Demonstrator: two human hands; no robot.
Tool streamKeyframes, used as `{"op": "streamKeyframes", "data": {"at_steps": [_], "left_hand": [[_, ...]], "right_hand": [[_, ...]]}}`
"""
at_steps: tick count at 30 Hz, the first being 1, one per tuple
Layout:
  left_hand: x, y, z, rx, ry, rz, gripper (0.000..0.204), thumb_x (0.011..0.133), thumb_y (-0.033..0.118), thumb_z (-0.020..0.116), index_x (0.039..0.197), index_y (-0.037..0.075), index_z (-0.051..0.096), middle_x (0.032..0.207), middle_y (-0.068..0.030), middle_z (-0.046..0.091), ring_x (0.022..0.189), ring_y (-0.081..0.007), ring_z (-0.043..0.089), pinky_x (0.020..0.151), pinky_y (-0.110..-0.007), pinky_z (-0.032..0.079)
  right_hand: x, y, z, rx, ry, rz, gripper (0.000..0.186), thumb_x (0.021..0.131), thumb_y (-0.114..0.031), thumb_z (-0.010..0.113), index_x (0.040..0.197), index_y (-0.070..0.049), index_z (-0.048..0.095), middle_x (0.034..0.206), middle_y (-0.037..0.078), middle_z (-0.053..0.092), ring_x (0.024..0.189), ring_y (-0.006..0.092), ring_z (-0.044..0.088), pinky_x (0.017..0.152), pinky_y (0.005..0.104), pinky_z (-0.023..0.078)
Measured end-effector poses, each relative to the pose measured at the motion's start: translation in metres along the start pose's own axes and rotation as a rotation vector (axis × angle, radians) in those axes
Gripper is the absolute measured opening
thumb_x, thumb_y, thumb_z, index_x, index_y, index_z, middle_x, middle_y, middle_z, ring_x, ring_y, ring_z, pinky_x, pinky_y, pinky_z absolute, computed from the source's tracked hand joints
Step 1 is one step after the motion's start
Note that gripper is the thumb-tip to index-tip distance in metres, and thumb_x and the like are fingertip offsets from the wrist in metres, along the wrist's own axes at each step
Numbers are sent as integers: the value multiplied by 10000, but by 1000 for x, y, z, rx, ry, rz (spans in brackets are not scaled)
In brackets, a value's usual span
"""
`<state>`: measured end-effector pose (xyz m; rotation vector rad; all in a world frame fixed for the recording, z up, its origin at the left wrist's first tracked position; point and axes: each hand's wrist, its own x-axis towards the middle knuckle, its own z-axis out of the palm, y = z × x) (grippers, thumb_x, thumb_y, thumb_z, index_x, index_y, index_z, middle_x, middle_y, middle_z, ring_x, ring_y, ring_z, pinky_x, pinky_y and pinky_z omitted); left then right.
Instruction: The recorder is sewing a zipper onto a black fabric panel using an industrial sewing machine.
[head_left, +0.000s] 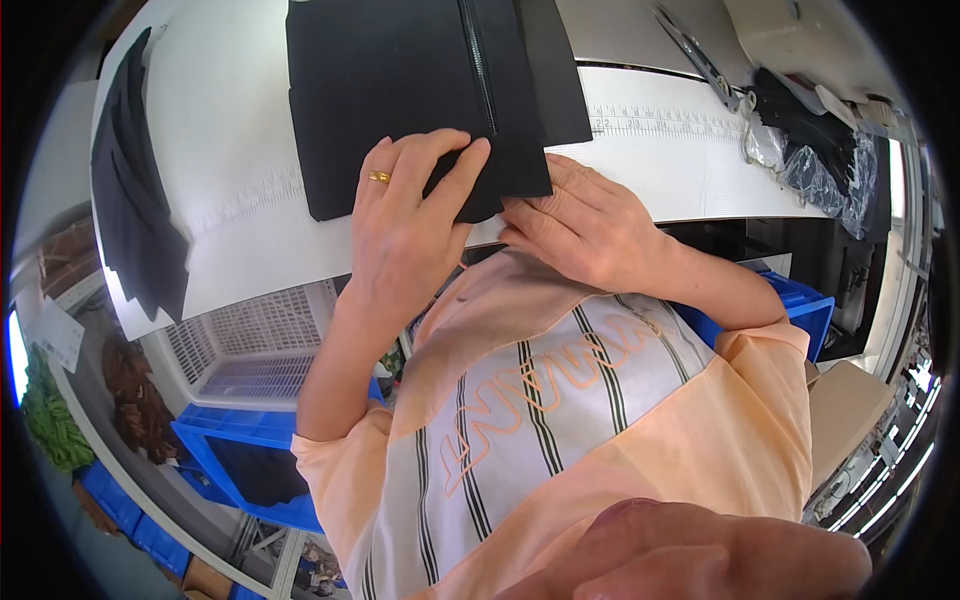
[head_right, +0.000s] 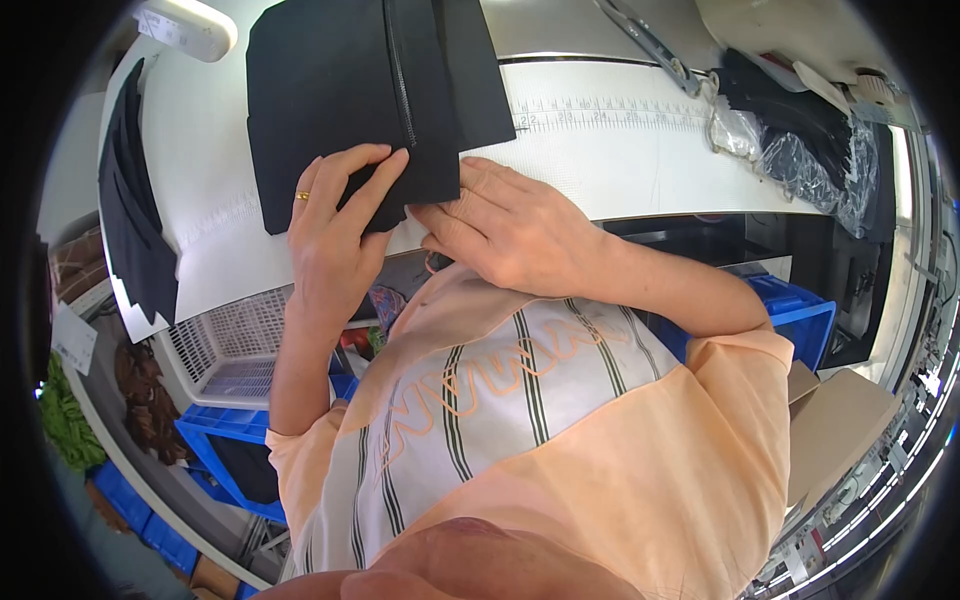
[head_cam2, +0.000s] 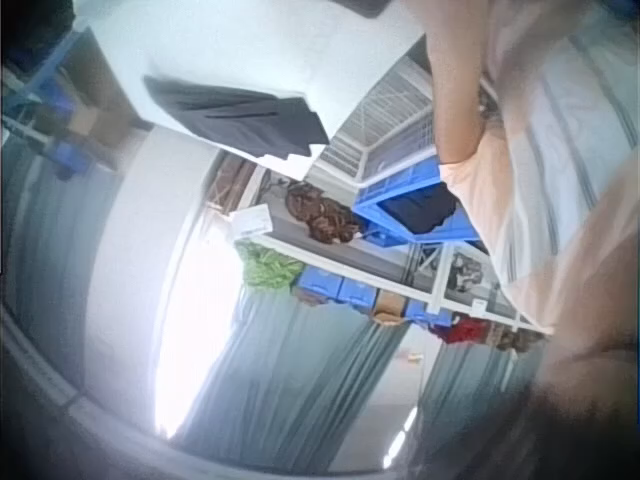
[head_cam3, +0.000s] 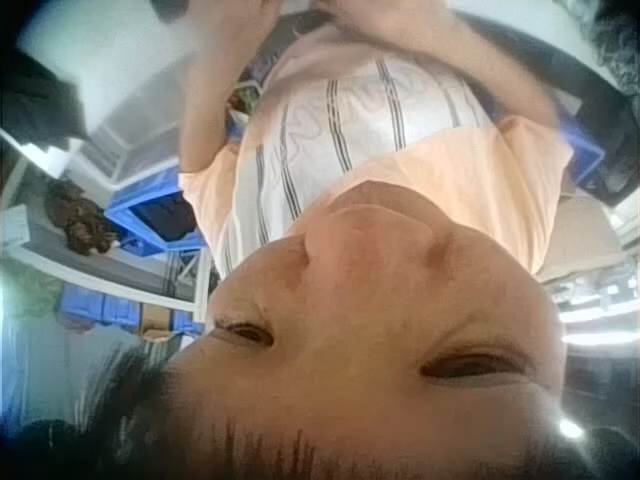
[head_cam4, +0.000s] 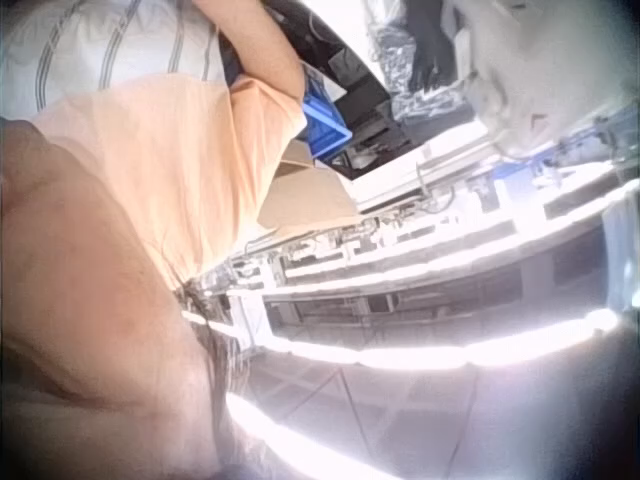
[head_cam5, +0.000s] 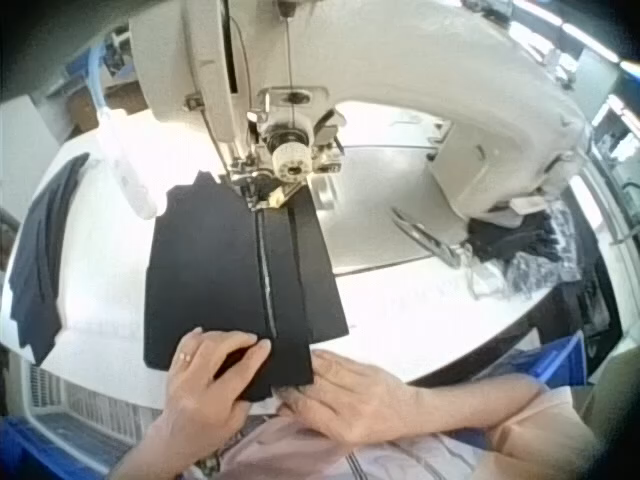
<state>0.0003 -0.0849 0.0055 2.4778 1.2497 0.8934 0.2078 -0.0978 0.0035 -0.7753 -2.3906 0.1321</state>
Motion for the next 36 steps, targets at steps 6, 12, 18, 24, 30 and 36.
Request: {"op": "streamKeyframes", "data": {"at_steps": [6,12,18,24,30,36], "left_hand": [[6,0,-1,48,60,81,364,616,34,704,979,61,725,971,-25,600,864,-204,618,910,-471,465],[7,0,-1,34,46,66,360,614,43,710,972,77,728,959,-18,605,854,-199,622,936,-467,442],[5,0,-1,33,26,42,341,625,44,709,963,81,724,995,-12,622,890,-197,628,965,-457,416],[6,-2,0,39,21,93,370,628,72,728,997,60,704,1110,-25,649,948,-198,638,990,-460,404],[3,0,-3,143,-25,174,443,587,123,726,1015,14,692,1127,-55,645,933,-201,621,1035,-476,384],[5,1,-5,192,-87,191,552,575,219,774,1090,38,693,1171,-26,653,957,-188,632,1064,-456,364]], "right_hand": [[1,1,0,-1,28,-5,340,733,-142,736,1009,38,656,981,137,655,1004,294,634,874,380,544],[0,2,0,9,23,11,377,712,-141,747,1027,45,655,980,132,658,998,279,625,862,378,545],[-1,1,0,9,6,19,387,707,-140,752,1033,45,655,986,145,659,1031,286,625,870,376,546],[-1,1,0,0,25,19,385,710,-148,754,1034,36,660,977,136,663,1025,284,626,869,371,550],[-11,9,-16,214,-29,-35,321,734,-132,745,1017,1,668,950,99,670,963,259,632,757,328,550],[20,47,-21,14,-1,32,318,737,-69,700,1054,-58,676,1121,60,635,1029,249,601,834,350,515]]}}
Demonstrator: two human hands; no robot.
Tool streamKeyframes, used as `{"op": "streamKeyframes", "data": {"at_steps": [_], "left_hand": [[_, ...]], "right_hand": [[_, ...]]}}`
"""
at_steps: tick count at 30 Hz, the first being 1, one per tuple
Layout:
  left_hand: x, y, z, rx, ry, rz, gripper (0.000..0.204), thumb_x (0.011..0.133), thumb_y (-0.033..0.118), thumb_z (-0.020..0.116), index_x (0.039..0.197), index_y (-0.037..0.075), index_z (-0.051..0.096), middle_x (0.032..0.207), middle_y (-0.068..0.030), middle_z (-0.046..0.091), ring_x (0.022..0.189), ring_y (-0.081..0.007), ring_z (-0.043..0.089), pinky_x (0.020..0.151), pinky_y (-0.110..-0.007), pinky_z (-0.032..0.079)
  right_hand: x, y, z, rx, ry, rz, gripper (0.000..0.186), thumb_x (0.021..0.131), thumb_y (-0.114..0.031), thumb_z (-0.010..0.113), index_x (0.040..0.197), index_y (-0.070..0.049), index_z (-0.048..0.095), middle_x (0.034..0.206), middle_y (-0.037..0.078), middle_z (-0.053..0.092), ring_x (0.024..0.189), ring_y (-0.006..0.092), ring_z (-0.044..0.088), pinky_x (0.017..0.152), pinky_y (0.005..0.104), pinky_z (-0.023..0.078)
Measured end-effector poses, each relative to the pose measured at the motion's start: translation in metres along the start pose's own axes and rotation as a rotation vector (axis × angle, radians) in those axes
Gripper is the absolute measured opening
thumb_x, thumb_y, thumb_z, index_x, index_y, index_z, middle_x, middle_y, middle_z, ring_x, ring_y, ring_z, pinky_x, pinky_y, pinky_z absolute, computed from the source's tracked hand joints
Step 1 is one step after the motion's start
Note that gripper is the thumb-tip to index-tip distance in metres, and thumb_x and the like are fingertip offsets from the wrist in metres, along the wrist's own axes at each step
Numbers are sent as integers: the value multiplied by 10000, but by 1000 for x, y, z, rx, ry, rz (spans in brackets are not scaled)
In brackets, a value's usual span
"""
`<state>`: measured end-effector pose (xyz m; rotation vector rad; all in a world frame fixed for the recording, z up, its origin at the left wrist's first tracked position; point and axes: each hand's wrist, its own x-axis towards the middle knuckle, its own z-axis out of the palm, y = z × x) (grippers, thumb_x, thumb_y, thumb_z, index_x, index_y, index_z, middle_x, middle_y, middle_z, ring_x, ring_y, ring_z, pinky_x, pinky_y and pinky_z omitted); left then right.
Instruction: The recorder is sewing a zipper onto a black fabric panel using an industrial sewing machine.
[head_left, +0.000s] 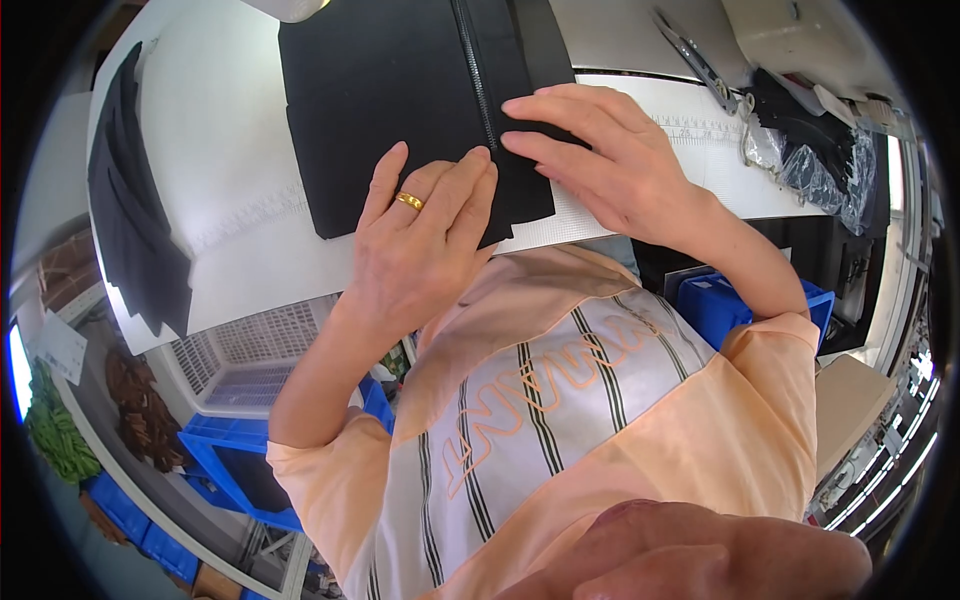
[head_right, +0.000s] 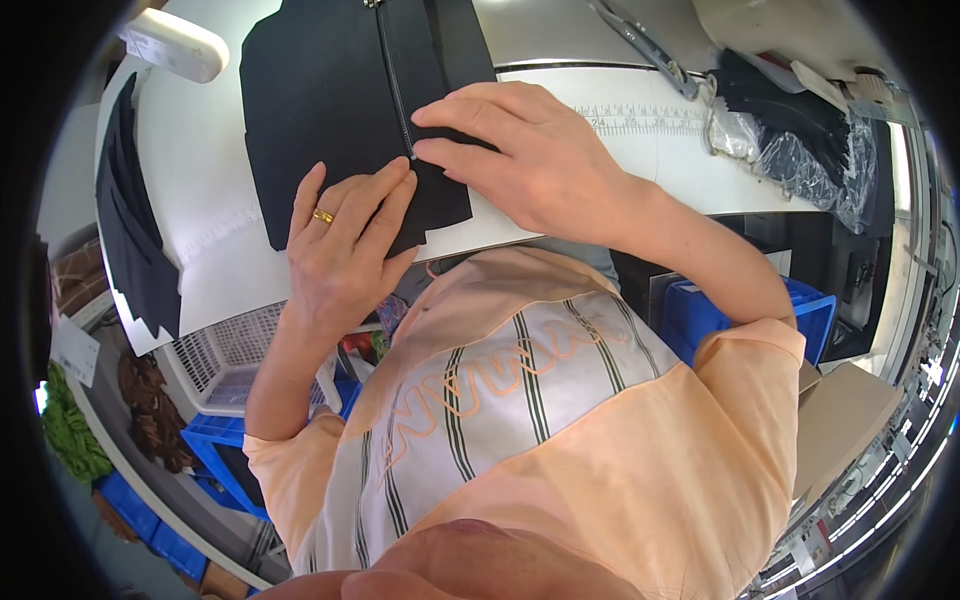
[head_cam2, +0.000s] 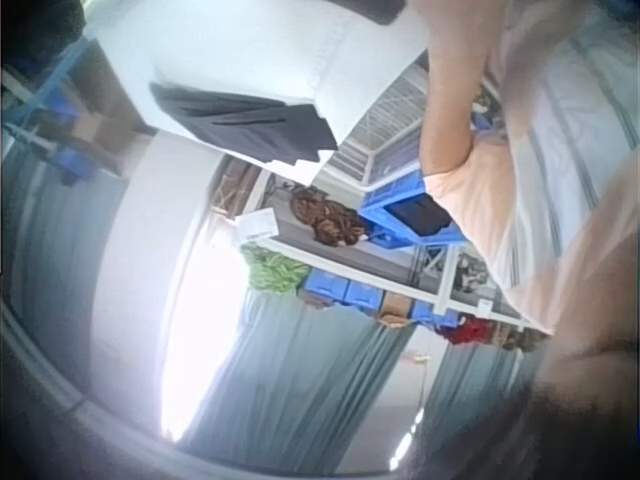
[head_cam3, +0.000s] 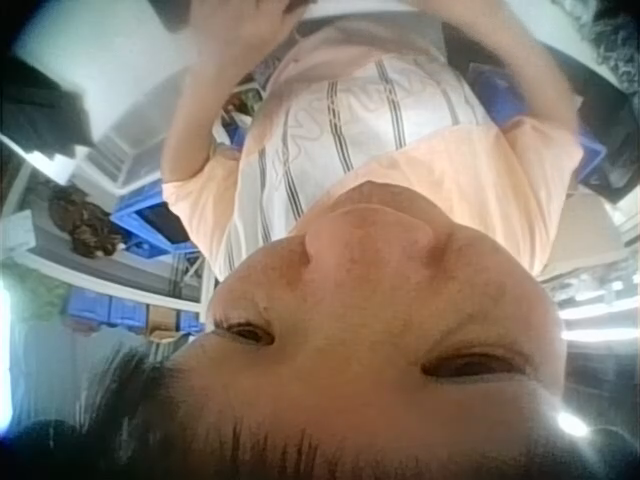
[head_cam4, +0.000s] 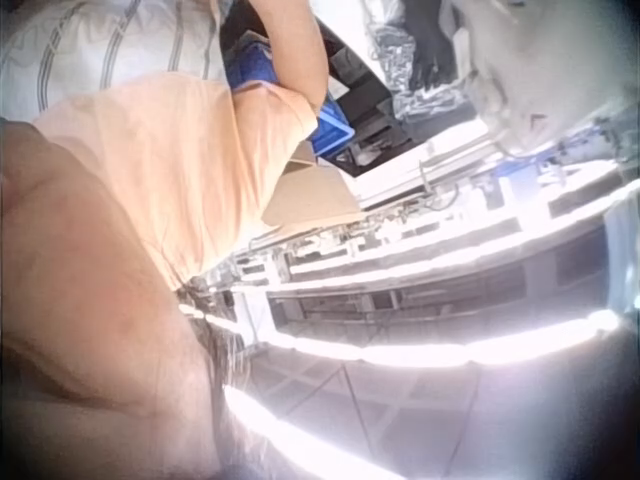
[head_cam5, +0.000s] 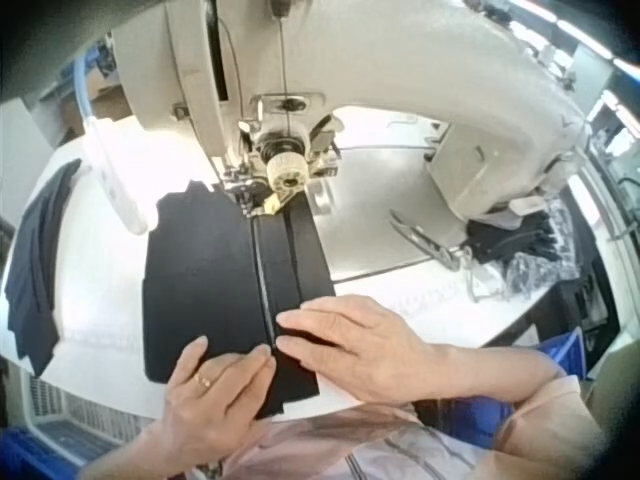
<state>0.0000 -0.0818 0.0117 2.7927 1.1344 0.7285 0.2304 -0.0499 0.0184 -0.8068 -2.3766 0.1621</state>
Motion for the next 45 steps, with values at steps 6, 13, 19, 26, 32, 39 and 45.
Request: {"op": "streamKeyframes", "data": {"at_steps": [6,13,19,26,32,39,45], "left_hand": [[-2,0,-1,-70,0,-49,507,688,324,797,1098,46,691,1176,-35,643,962,-208,628,1064,-468,355],[34,-49,4,67,-47,-77,426,854,296,691,1242,128,632,1314,30,585,1157,-185,539,1083,-502,286],[39,-48,7,80,-56,-111,432,839,310,706,1235,151,646,1315,41,593,1139,-177,544,1083,-496,281],[47,-59,3,-15,-71,-107,432,786,333,753,1168,142,690,1296,40,613,1052,-214,551,1073,-528,279],[52,-64,4,6,-51,-101,398,783,327,761,1135,147,713,1251,42,647,1036,-211,553,1073,-550,273],[63,-76,9,-8,-4,-84,388,778,332,769,1117,148,723,1233,46,659,1000,-205,569,1063,-565,285],[76,-92,14,23,137,41,360,707,297,810,995,91,742,1095,-2,718,867,-222,631,624,-310,520]], "right_hand": [[-6,5,12,-65,-90,-31,362,746,-88,674,1108,-103,683,1223,42,603,1105,243,568,888,375,499],[1,2,10,-37,-126,-46,353,747,-142,715,1094,-88,676,1184,60,627,1095,247,576,890,370,500],[1,6,9,-37,-134,-40,362,747,-165,728,1096,-89,672,1189,58,630,1093,242,577,891,366,498],[1,5,9,-40,-122,-36,383,733,-176,749,1100,-103,668,1185,48,628,1090,228,575,853,351,492],[5,11,10,-34,-120,-27,386,733,-172,754,1101,-106,658,1178,41,622,1089,226,571,854,356,493],[14,23,10,-81,-124,-37,411,738,-182,763,1124,-115,639,1197,35,605,1110,225,563,867,368,494],[23,36,14,-89,-114,-38,401,741,-182,766,1118,-125,641,1195,20,605,1118,210,559,872,355,492]]}}
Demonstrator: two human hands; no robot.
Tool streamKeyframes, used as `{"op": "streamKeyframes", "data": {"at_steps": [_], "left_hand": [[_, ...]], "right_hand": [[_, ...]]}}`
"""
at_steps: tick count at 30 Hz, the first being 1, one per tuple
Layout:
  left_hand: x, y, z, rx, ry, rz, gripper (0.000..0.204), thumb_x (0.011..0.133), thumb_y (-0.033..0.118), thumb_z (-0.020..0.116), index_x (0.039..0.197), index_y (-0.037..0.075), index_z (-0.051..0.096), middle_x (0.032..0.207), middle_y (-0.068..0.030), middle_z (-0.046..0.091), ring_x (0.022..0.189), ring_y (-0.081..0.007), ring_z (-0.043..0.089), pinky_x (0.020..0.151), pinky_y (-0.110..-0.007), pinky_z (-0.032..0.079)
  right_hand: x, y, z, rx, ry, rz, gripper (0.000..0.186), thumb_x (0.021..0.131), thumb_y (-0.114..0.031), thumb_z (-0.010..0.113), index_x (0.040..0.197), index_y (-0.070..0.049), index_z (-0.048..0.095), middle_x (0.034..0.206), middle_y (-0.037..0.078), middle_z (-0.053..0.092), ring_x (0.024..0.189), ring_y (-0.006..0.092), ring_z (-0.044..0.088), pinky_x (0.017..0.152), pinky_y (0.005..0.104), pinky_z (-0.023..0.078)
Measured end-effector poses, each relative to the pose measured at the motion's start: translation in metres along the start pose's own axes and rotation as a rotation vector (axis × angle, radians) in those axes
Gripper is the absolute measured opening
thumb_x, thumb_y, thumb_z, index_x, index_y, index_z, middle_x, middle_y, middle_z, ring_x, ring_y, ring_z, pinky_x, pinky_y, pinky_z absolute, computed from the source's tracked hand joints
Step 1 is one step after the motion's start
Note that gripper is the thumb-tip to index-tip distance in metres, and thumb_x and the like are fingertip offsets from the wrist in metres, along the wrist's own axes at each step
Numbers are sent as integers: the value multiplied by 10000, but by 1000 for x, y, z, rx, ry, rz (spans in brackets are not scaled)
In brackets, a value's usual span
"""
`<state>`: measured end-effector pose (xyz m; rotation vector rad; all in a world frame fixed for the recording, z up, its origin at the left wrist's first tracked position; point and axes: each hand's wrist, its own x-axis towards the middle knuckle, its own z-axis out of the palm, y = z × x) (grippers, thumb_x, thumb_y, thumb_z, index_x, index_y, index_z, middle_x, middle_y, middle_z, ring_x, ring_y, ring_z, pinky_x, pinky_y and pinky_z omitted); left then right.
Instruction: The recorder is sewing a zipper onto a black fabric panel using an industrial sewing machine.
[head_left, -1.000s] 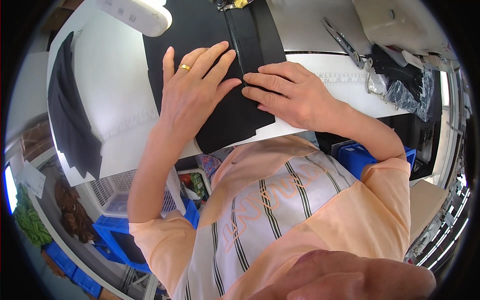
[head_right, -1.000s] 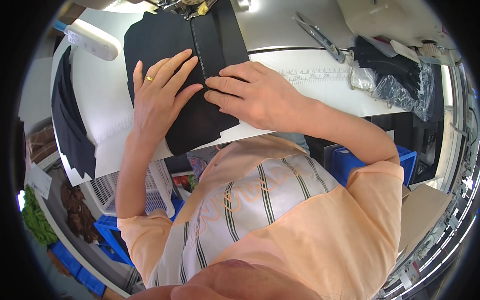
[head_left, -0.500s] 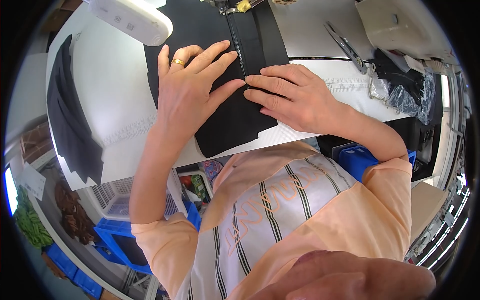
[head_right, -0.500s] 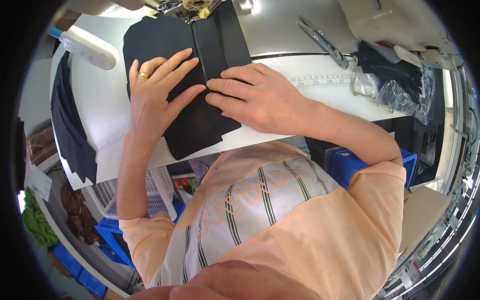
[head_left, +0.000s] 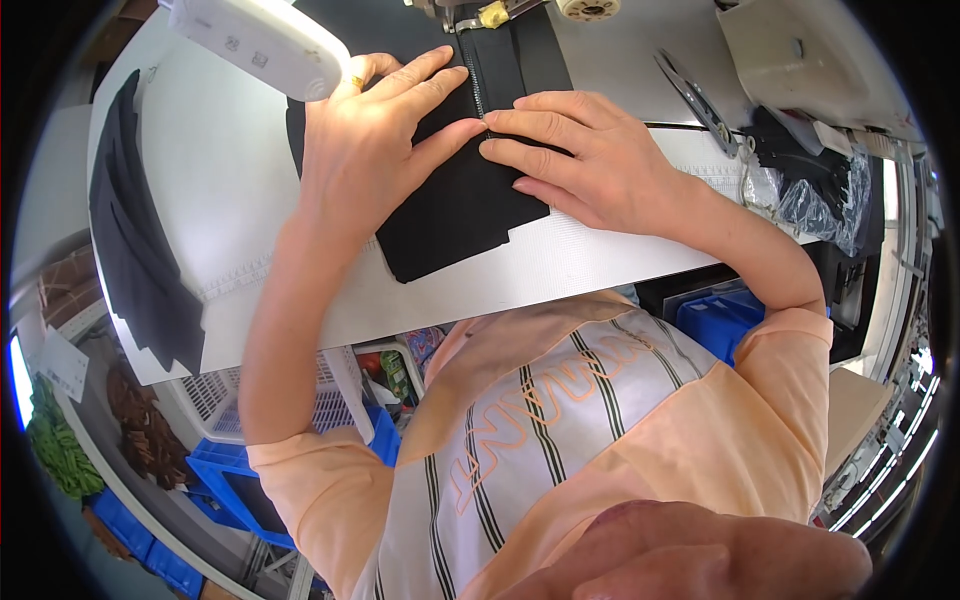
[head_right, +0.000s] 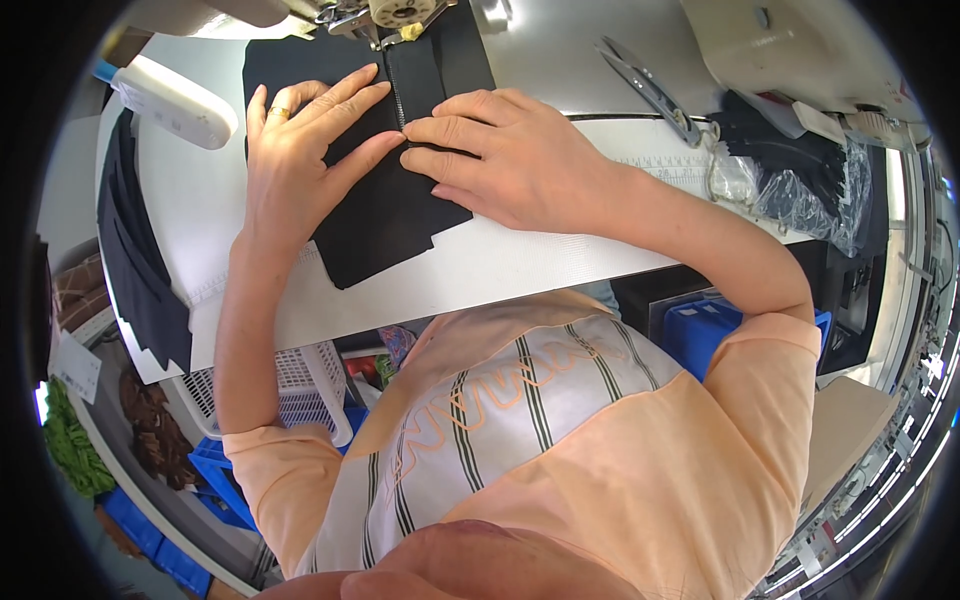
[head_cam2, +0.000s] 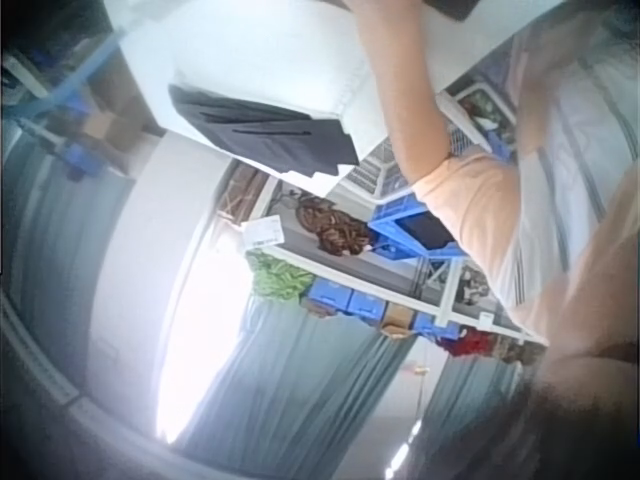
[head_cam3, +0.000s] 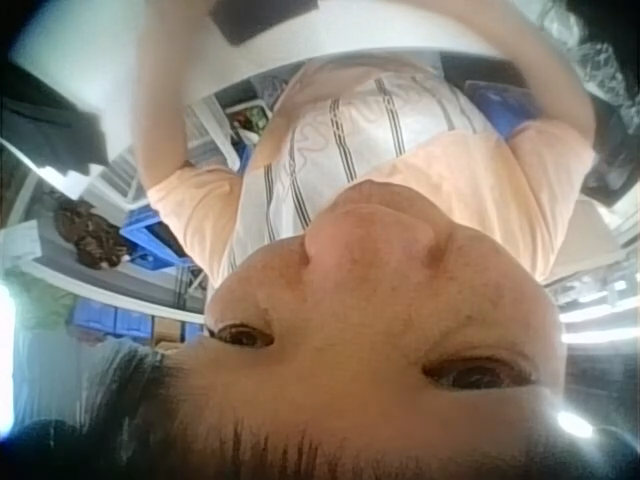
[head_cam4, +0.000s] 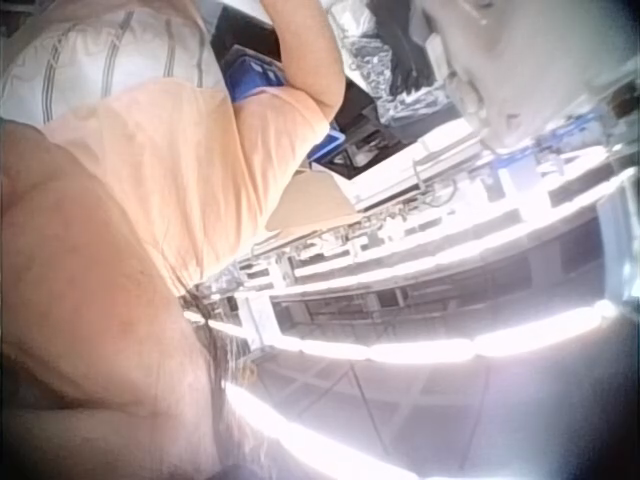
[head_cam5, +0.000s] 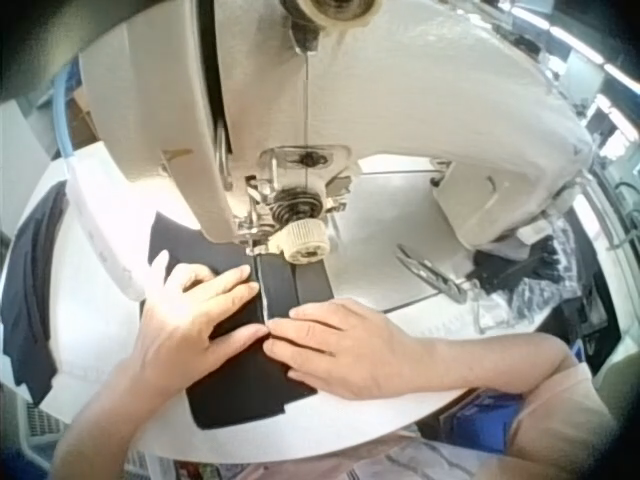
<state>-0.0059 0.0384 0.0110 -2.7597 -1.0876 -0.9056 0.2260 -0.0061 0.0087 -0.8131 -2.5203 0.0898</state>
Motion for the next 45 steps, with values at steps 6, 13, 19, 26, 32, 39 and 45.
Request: {"op": "streamKeyframes", "data": {"at_steps": [6,13,19,26,32,39,45], "left_hand": [[4,-3,8,36,47,3,332,723,275,801,988,85,739,1081,-10,721,867,-211,637,663,-305,539],[0,-2,18,94,106,2,318,722,217,800,1006,93,731,1084,-10,716,870,-195,642,656,-285,546],[-5,0,10,68,68,58,386,694,244,817,1033,86,720,1113,-12,699,897,-201,643,660,-303,544],[-14,13,8,29,-53,-86,373,786,329,762,1104,137,724,1206,4,672,1020,-200,621,1031,-606,307],[-4,7,6,-33,-63,-136,348,789,308,765,1101,157,730,1214,1,667,1067,-195,614,1051,-623,277],[4,-4,6,-23,-21,-131,315,787,265,760,1061,112,729,1140,-24,675,1042,-228,621,893,-404,504],[11,-4,10,38,-10,-88,282,803,269,752,1062,159,733,1122,30,672,1044,-191,615,1038,-583,337]], "right_hand": [[6,12,3,-27,33,-4,397,744,-179,768,1120,-138,649,1173,-6,615,1110,190,563,871,339,495],[12,24,4,-22,15,-14,401,767,-161,754,1154,-129,651,1225,1,609,1116,213,573,898,344,503],[19,36,7,-43,64,-37,323,819,-200,715,1129,-123,666,1195,14,637,1109,212,582,892,340,522],[25,41,8,-52,93,1,340,817,-202,724,1134,-95,665,1206,22,654,1080,207,614,876,325,536],[24,46,13,-69,151,-18,226,846,-210,707,1038,-91,701,1117,3,686,1039,177,624,831,294,540],[26,43,-21,720,-118,846,198,884,-160,672,1036,-35,695,1094,48,702,888,204,675,747,252,529],[30,84,-7,1609,-31,973,266,1036,-233,452,1085,5,560,1037,146,664,718,208,679,590,270,569]]}}
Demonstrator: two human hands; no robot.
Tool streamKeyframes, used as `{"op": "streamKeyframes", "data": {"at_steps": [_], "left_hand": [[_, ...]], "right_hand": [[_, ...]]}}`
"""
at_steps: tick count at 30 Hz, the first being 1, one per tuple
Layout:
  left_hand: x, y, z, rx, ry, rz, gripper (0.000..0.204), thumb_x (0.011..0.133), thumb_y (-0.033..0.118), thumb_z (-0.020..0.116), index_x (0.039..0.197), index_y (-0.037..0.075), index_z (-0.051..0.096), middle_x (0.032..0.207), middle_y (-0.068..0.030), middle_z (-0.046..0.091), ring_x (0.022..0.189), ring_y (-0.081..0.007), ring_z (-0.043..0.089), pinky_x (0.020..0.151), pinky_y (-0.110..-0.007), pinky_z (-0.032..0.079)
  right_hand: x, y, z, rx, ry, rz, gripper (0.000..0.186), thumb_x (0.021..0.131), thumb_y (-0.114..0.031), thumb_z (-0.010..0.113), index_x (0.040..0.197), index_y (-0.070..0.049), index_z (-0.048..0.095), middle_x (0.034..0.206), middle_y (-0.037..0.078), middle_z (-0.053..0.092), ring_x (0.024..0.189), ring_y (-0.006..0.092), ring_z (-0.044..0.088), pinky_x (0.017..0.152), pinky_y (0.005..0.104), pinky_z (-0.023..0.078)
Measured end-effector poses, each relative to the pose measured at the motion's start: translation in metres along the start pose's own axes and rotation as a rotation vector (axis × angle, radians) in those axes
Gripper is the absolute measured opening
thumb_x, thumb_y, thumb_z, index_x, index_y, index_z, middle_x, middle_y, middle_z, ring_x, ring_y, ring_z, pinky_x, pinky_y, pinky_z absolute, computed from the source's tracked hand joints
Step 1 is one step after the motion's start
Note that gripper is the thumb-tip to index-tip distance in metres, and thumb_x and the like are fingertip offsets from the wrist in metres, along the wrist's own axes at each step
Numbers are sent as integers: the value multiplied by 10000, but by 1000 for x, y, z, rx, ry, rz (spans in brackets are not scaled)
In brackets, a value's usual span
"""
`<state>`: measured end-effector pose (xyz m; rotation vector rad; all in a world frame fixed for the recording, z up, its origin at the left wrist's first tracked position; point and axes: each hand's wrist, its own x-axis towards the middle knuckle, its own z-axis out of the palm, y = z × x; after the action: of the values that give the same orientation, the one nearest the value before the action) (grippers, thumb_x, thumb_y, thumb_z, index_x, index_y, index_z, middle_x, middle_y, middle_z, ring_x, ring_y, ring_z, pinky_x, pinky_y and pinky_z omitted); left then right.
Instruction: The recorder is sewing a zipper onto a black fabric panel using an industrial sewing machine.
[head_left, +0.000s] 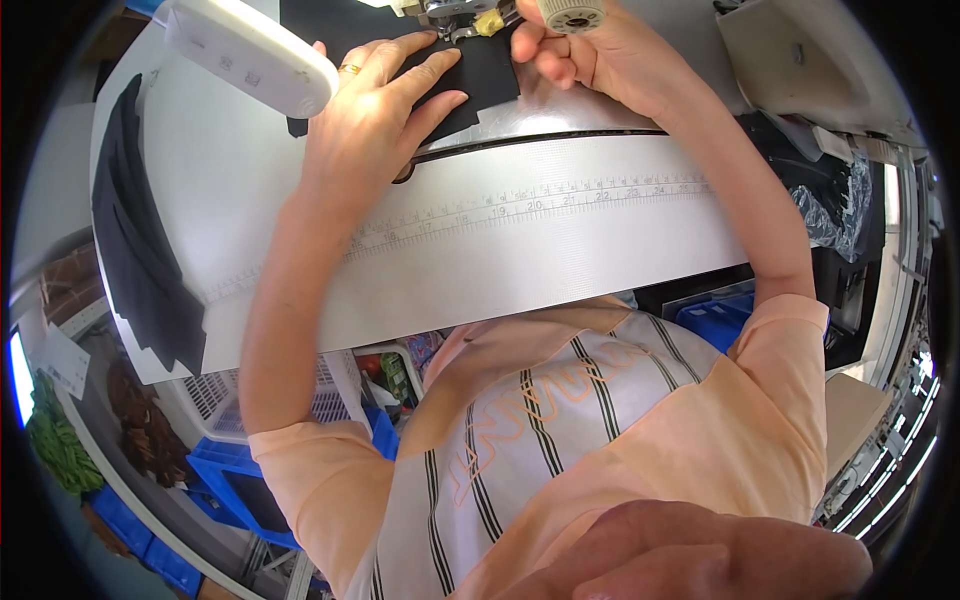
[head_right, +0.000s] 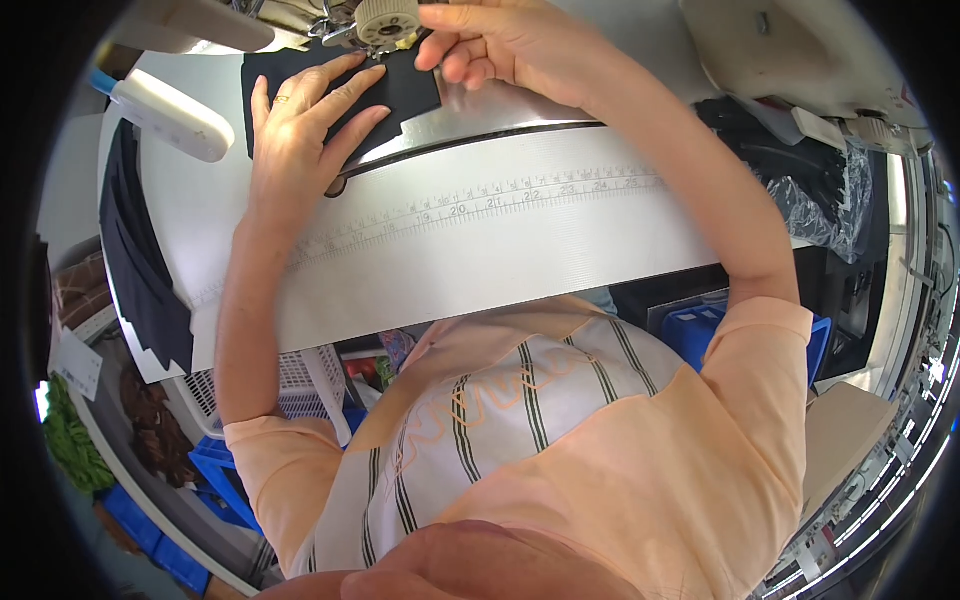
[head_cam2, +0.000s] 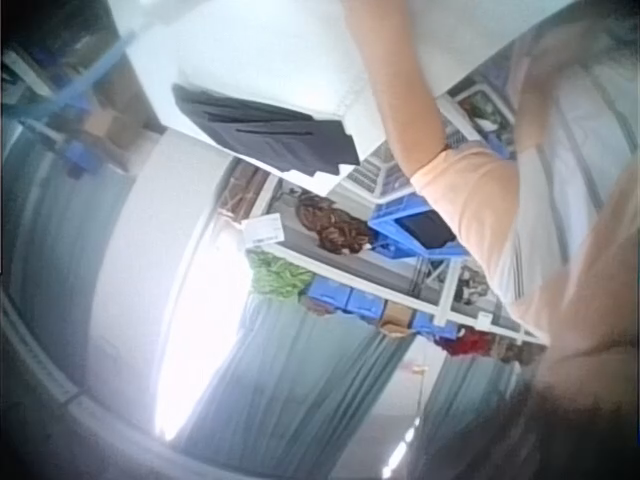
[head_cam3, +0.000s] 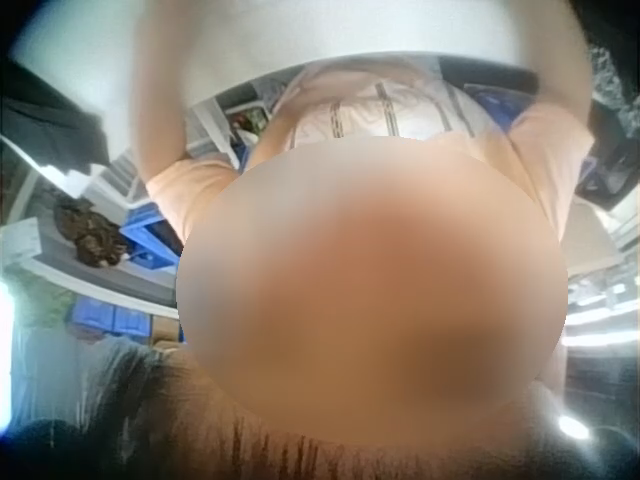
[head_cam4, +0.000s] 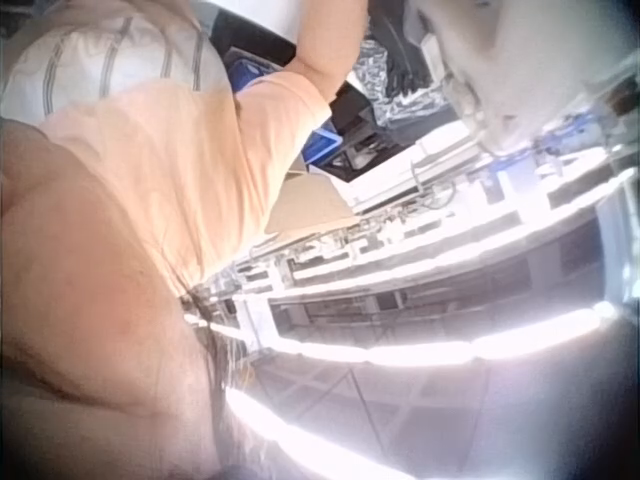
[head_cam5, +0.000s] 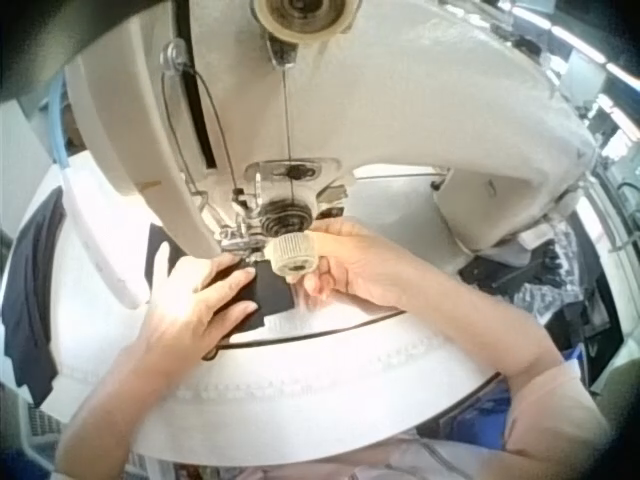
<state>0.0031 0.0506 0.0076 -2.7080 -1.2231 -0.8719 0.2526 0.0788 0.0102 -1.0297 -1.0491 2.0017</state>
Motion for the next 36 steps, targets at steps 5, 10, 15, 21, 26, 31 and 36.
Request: {"op": "streamKeyframes", "data": {"at_steps": [5,10,15,21,26,31,36], "left_hand": [[-9,0,4,18,36,17,260,815,265,742,1059,177,735,1083,42,675,1012,-185,629,1034,-566,358],[-7,1,2,11,27,5,254,824,264,734,1063,178,735,1099,45,675,1007,-186,633,1044,-566,346],[-2,-7,3,43,-12,4,259,854,303,706,1081,181,729,1142,49,669,1065,-184,613,1044,-598,323],[-3,-9,3,34,-4,19,250,849,293,712,1071,181,733,1133,48,675,1046,-179,622,1014,-606,344],[-3,-6,4,47,17,24,248,839,291,720,1058,174,735,1125,47,678,1029,-179,626,1006,-597,354],[-6,-2,8,91,76,40,273,817,300,735,1039,142,728,1128,27,672,1014,-190,625,992,-597,371],[1,28,13,87,83,156,424,779,336,773,1083,55,680,1119,-38,660,958,-209,640,908,-429,480]], "right_hand": [[-8,17,18,-1388,118,-909,273,912,-282,642,1114,-106,698,1189,22,667,1105,199,589,908,338,489],[-12,26,25,-1665,194,-974,340,893,-308,660,1144,-80,685,1226,10,655,1116,202,582,926,347,488],[-7,24,25,-1633,190,-949,348,882,-310,669,1146,-85,687,1232,11,655,1106,222,587,924,352,491],[-5,27,23,-1611,186,-927,369,879,-321,669,1159,-82,683,1242,16,653,1123,225,584,934,361,487],[-11,20,15,-1597,281,-856,400,876,-327,673,1195,-87,657,1253,50,642,1160,256,573,959,369,476],[-57,-2,-7,-2180,500,-951,434,1007,-372,501,1236,-9,566,1115,165,642,919,224,671,727,338,593],[-133,21,-23,-1738,638,-585,406,862,-164,667,1252,-77,595,1298,97,601,1155,315,580,951,393,485]]}}
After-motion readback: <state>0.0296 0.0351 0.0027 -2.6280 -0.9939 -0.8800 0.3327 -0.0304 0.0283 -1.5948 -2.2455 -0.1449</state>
